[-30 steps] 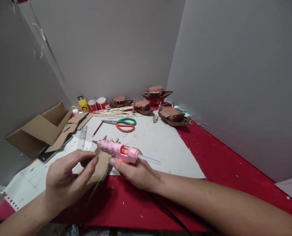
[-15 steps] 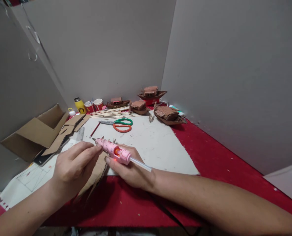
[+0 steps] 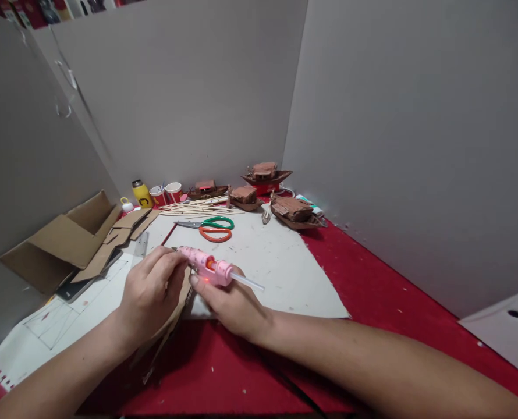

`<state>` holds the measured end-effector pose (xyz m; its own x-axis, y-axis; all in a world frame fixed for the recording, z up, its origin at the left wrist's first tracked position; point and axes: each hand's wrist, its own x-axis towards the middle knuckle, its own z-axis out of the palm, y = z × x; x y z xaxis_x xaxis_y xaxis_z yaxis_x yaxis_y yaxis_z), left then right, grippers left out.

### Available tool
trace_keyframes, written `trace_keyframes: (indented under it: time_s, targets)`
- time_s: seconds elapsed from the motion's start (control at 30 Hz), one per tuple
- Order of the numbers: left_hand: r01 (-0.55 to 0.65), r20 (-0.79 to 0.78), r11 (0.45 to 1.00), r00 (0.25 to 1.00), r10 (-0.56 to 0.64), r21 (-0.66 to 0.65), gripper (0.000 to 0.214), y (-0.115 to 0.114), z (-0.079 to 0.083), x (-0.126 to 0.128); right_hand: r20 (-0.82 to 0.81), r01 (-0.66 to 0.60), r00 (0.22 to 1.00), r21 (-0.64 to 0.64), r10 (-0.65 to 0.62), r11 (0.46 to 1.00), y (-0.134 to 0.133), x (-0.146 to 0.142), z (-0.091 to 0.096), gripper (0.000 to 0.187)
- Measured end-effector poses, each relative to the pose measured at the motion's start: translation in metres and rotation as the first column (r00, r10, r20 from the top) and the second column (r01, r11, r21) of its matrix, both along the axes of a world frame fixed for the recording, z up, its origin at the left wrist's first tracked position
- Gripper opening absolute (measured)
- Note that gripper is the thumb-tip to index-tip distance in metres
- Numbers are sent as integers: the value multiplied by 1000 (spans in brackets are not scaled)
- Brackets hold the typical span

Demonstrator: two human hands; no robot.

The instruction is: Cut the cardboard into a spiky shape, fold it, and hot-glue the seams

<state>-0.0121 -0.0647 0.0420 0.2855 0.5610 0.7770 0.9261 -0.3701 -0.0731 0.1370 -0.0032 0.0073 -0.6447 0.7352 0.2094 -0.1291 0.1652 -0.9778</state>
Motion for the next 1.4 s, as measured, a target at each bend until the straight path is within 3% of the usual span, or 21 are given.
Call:
trace_keyframes:
  time_s: [0.1, 0.23, 0.37, 0.5, 0.77, 0.83, 0.87, 0.93, 1.0, 1.07, 1.13, 1.23, 1.33, 1.4]
  targets:
    - [49, 30, 999, 998, -48, -24, 13, -2, -7, 1, 115, 122, 986, 1, -121, 993, 4, 0, -3, 39]
    - [158, 111, 985, 982, -150, -69, 13, -18, -2, 2, 105, 152, 983, -25, -148, 988, 7, 2, 5, 43]
    - [235, 78, 968, 970, -229, -89, 17, -41, 9, -1, 25, 72, 997, -102, -69, 992, 7, 3, 10, 41]
    - [187, 79, 976, 981, -178, -115, 17, -54, 7, -10, -36, -11, 999, -184, 4, 983, 9, 3, 6, 38]
    - [172, 286, 971, 951, -119, -168, 12, -47, 5, -21, -132, -109, 988, -255, 77, 961, 8, 1, -1, 36]
    - [174, 501, 952, 865, -26, -251, 8, -39, 7, -17, -162, -141, 982, -284, 98, 948, 6, 0, -2, 36]
    - [210, 636, 922, 770, 49, -325, 9, -34, 8, -14, -177, -154, 979, -297, 104, 942, 6, 0, -1, 36]
    - [387, 848, 817, 483, 216, -428, 18, -24, 8, -7, -202, -170, 973, -303, 111, 938, 5, 0, -1, 36]
    - [569, 926, 731, 214, 310, -376, 31, -16, 5, 0, -202, -172, 973, -293, 115, 940, 4, 1, -1, 36]
    - [640, 940, 711, 50, 339, -291, 35, -9, 2, 7, -176, -168, 977, -277, 122, 946, 3, 1, -2, 38]
    - [629, 943, 737, -20, 333, -247, 32, -6, -2, 12, -151, -171, 979, -267, 134, 948, 3, 2, -3, 39]
    - [601, 950, 767, -43, 311, -224, 32, -8, -7, 13, -168, -164, 978, -262, 122, 951, 5, 2, -4, 39]
    - [625, 944, 739, -11, 329, -250, 29, -18, -13, 8, -194, -116, 979, -265, 65, 957, 7, 2, -3, 38]
    - [642, 928, 692, 83, 363, -329, 31, -30, -17, 2, -199, -88, 979, -262, 36, 961, 9, 2, -2, 37]
